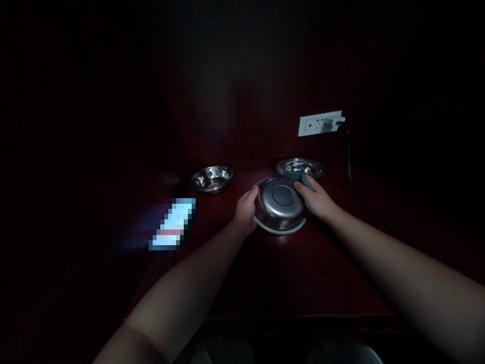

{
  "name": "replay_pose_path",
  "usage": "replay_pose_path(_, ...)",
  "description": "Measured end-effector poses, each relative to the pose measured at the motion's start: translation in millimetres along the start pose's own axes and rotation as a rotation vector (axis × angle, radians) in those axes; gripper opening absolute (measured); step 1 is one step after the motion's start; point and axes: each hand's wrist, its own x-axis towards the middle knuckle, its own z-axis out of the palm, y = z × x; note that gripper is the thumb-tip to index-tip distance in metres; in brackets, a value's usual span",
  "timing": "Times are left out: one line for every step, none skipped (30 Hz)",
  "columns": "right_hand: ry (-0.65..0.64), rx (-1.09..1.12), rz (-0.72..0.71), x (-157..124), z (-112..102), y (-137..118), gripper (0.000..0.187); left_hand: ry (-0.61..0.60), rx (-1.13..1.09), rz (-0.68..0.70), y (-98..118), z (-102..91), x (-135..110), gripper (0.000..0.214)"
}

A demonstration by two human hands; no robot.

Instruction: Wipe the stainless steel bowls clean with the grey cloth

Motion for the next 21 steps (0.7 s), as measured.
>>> replay_pose_path(0.004, -0.015, 0.0, 0.5, -0.2, 0.9, 0.033, -0.012, 0.024, 0.02, -0.1, 0.0, -0.5, 0.028)
replay_pose_path(0.01, -0.038, -0.006, 1.0, -0.7, 1.1, 0.034, -0.029, 0.053, 0.046, -0.1, -0.1, -0.9, 0.031)
replay_pose_path(0.023, -0.07, -0.02, 1.5, -1.6, 0.8, 0.033, -0.048, 0.086, 0.076, -0.1, -0.1, -1.4, 0.033)
replay_pose_path(0.043, -0.116, -0.037, 1.9, -2.8, -0.3, 0.033, -0.07, 0.119, 0.11, 0.0, -0.2, -1.8, 0.035)
replay_pose_path(0.074, -0.173, -0.054, 2.4, -4.3, -1.8, 0.032, -0.091, 0.151, 0.142, 0.0, -0.2, -2.2, 0.037)
replay_pose_path(0.114, -0.237, -0.069, 2.7, -5.9, -3.8, 0.03, -0.106, 0.179, 0.165, -0.1, -0.2, -2.4, 0.038)
replay_pose_path(0.156, -0.299, -0.076, 3.0, -7.4, -6.1, 0.029, -0.103, 0.199, 0.18, -0.3, -0.2, -2.4, 0.04)
replay_pose_path(0.198, -0.35, -0.075, 3.0, -8.7, -8.5, 0.028, -0.084, 0.212, 0.183, -0.6, -0.2, -2.4, 0.043)
replay_pose_path(0.228, -0.384, -0.071, 2.8, -9.5, -10.9, 0.028, -0.056, 0.222, 0.176, -1.0, -0.3, -2.1, 0.046)
replay_pose_path(0.243, -0.398, -0.074, 2.3, -9.8, -13.2, 0.028, -0.022, 0.231, 0.165, -1.4, -0.5, -1.7, 0.05)
replay_pose_path(0.246, -0.395, -0.09, 1.6, -9.6, -15.3, 0.029, 0.007, 0.24, 0.154, -1.8, -0.7, -1.3, 0.054)
replay_pose_path(0.232, -0.384, -0.119, 0.7, -8.9, -17.3, 0.03, 0.024, 0.25, 0.148, -2.0, -1.0, -0.9, 0.057)
replay_pose_path(0.202, -0.371, -0.16, -0.4, -7.9, -19.0, 0.031, 0.03, 0.263, 0.147, -2.1, -1.3, -0.5, 0.058)
replay_pose_path(0.16, -0.361, -0.202, -1.5, -6.8, -20.5, 0.032, 0.032, 0.278, 0.15, -2.0, -1.5, -0.3, 0.058)
replay_pose_path(0.112, -0.352, -0.238, -2.7, -5.9, -21.9, 0.033, 0.039, 0.289, 0.156, -1.7, -1.6, -0.2, 0.056)
replay_pose_path(0.065, -0.342, -0.261, -3.7, -5.2, -23.0, 0.034, 0.05, 0.298, 0.162, -1.2, -1.6, -0.2, 0.053)
replay_pose_path(0.02, -0.331, -0.271, -4.7, -4.9, -24.1, 0.035, 0.06, 0.305, 0.167, -0.6, -1.4, -0.3, 0.05)
replay_pose_path(-0.016, -0.317, -0.271, -5.5, -4.9, -25.0, 0.035, 0.067, 0.309, 0.17, -0.1, -1.0, -0.6, 0.047)
replay_pose_path(-0.033, -0.303, -0.266, -6.2, -5.1, -25.8, 0.036, 0.071, 0.311, 0.171, 0.5, -0.5, -0.8, 0.043)
replay_pose_path(-0.045, -0.292, -0.259, -6.8, -5.5, -26.5, 0.037, 0.073, 0.311, 0.172, 0.9, 0.0, -1.0, 0.04)
replay_pose_path(-0.055, -0.284, -0.253, -7.2, -5.9, -27.2, 0.037, 0.074, 0.313, 0.173, 1.2, 0.5, -1.1, 0.037)
